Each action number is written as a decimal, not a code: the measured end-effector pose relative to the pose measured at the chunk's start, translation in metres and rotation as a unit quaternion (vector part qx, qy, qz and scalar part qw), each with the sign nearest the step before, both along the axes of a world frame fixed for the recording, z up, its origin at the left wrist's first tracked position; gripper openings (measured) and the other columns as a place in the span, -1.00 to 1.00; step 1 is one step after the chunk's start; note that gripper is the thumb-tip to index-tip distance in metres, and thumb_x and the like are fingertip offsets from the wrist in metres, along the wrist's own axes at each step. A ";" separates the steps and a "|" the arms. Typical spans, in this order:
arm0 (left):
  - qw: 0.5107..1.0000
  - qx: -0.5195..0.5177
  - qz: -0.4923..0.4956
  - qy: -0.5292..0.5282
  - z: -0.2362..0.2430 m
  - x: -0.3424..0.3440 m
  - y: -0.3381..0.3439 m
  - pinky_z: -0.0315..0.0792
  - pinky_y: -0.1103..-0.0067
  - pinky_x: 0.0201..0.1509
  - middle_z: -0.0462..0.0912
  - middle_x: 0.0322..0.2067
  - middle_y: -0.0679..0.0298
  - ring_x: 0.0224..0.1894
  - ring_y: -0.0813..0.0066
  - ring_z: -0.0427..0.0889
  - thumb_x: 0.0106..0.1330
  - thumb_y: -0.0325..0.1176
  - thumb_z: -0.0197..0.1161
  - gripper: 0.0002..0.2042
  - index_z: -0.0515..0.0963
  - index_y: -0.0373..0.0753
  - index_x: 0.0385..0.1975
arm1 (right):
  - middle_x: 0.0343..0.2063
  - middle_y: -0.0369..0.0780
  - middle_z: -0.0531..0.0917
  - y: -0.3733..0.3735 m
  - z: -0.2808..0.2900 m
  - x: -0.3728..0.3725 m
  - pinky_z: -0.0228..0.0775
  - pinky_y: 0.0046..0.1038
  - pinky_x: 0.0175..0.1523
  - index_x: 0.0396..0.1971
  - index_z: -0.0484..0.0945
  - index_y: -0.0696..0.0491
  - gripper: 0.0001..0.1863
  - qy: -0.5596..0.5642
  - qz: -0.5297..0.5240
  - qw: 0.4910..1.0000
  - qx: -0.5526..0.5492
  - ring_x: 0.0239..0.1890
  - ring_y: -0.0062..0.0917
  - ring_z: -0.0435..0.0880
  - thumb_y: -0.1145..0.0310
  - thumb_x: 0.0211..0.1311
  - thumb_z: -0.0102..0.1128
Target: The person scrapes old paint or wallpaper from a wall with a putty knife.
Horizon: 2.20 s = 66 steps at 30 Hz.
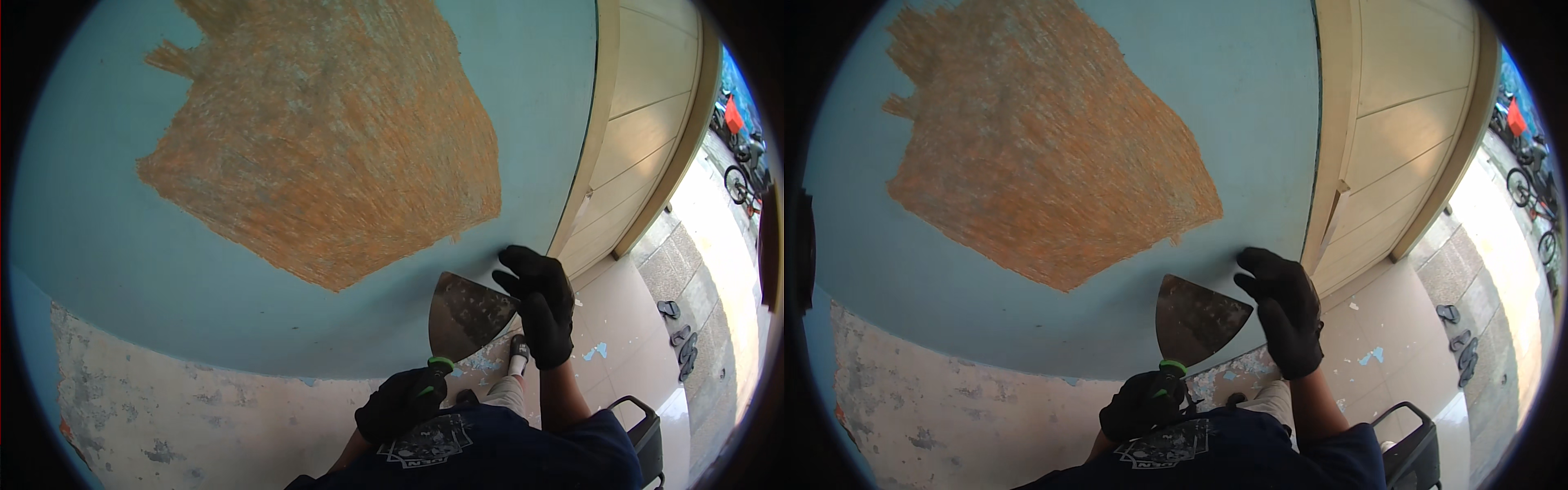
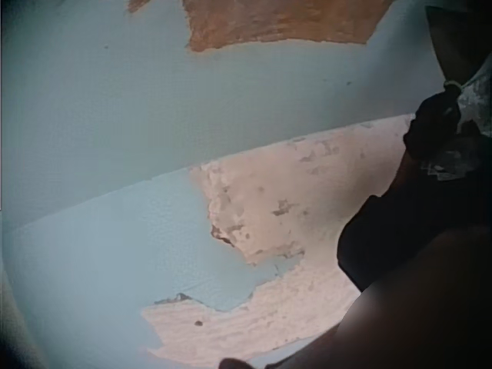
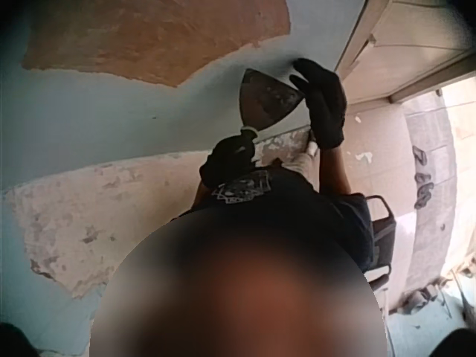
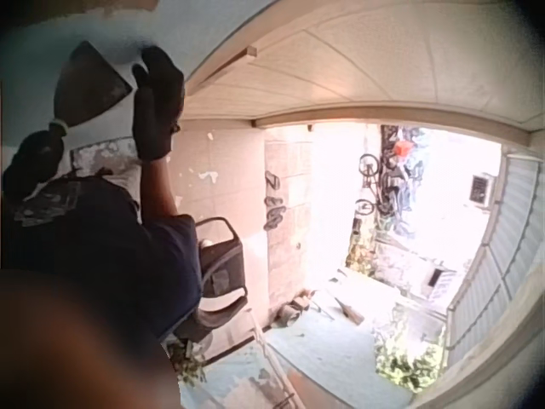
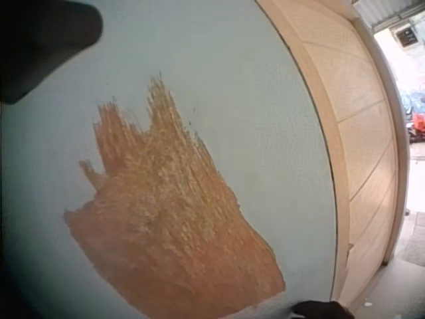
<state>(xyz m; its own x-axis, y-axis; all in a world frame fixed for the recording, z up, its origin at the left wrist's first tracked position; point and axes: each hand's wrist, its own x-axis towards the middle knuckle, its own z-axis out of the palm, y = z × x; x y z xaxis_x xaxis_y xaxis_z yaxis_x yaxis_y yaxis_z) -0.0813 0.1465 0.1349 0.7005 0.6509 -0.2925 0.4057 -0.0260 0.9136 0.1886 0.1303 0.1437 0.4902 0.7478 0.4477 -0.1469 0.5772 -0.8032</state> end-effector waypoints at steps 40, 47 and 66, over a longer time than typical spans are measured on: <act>0.988 0.012 -0.043 -0.151 -0.008 -0.029 -0.038 0.58 0.49 -0.10 0.68 -0.19 0.16 -0.19 0.31 0.70 0.20 -0.36 0.39 -0.62 0.57 -0.23 0.02 | 0.30 0.05 0.33 -0.076 0.005 -0.023 0.26 -0.13 0.33 0.32 0.21 0.21 -0.24 -0.029 0.030 0.995 -0.091 0.32 -0.13 0.37 0.05 0.27 0.18; 0.964 0.204 -0.103 -0.134 0.028 0.021 -0.040 0.53 0.55 -0.11 0.65 -0.20 0.20 -0.24 0.51 0.63 0.29 -0.47 0.25 -0.60 0.44 -0.31 0.14 | 0.06 -0.01 0.57 -0.077 0.075 -0.019 0.48 -0.30 0.01 0.11 0.46 0.14 -0.50 -0.393 -0.167 0.899 -0.098 0.04 -0.29 0.61 0.24 0.22 0.28; 0.730 0.669 0.139 -0.034 0.043 0.115 -0.007 0.48 0.55 -0.45 0.57 -0.49 0.21 -0.58 0.50 0.53 0.36 -0.36 0.14 -0.72 0.46 -0.37 -0.02 | -0.54 -0.14 0.63 0.038 0.089 0.027 0.45 -0.36 -0.41 -0.43 0.62 0.17 -0.90 -0.400 -0.006 0.916 -0.026 -0.53 -0.31 0.64 0.44 0.16 0.26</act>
<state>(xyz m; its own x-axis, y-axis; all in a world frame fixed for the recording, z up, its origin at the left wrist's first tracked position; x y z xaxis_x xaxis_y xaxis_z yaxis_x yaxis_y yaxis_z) 0.0333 0.1395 0.1775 0.4705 0.4418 0.7638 0.5195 -0.8384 0.1649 0.2157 0.1687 0.2327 0.0295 0.7746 0.6318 0.5067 0.5332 -0.6774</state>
